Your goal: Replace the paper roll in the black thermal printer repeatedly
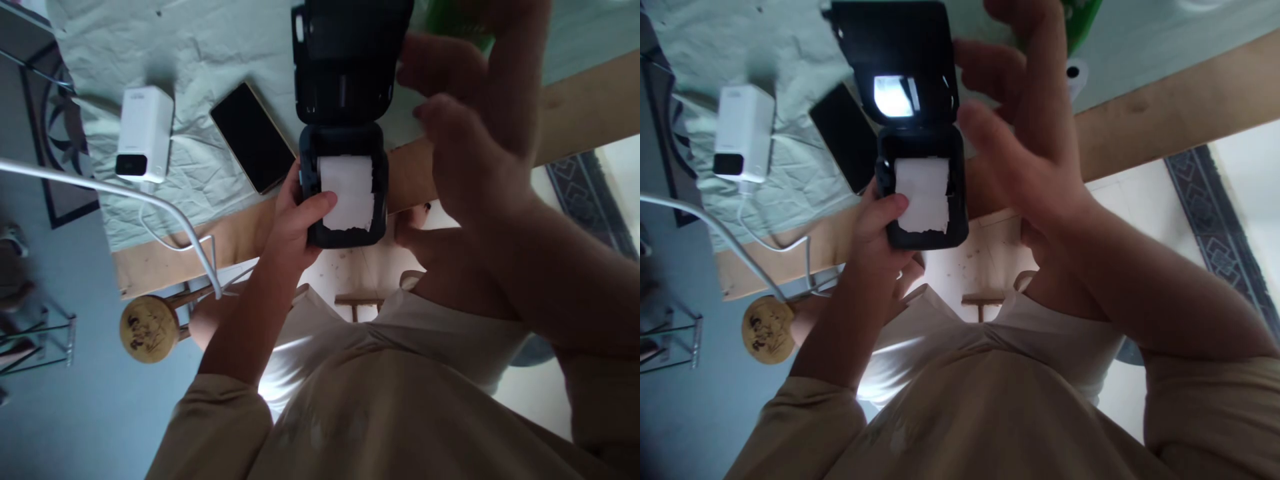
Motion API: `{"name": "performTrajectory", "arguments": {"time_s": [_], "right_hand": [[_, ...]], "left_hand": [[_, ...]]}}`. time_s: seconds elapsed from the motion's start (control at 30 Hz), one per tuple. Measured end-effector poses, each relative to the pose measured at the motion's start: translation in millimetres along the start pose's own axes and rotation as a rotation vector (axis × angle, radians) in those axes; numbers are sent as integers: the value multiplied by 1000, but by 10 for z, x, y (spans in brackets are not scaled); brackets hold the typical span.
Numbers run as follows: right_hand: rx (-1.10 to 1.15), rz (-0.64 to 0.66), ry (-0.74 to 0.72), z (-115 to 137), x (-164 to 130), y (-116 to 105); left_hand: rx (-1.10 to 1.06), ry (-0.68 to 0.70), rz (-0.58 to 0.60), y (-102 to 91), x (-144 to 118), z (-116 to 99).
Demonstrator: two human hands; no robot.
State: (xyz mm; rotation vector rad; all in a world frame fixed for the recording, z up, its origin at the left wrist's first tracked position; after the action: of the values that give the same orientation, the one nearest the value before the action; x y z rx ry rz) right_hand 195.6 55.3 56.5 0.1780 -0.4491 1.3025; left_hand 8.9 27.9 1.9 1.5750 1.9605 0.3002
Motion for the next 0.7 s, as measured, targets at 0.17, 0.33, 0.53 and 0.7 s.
{"name": "performTrajectory", "arguments": {"time_s": [0.17,0.33,0.53,0.7], "right_hand": [[60,-108,124,-132,47,47],[170,67,232,-134,16,96],[172,336,256,-144,-105,167],[123,442,186,-201,-132,199]], "left_hand": [[2,32,-15,18,-12,9],[83,90,-36,-12,-23,16],[63,57,3,-41,-37,20],[85,38,-35,-19,-58,6]]}}
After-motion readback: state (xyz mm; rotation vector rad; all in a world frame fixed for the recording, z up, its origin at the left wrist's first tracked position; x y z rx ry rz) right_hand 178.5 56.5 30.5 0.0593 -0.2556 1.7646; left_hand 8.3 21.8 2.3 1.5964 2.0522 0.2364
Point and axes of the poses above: each hand's wrist, its own x-axis towards the middle knuckle, its own y-axis out of the palm, z = x × y, the point moved 3 cm from there along x, towards the middle knuckle, and after that the axes turned 14 degrees about -z, right-handed, at the moved point
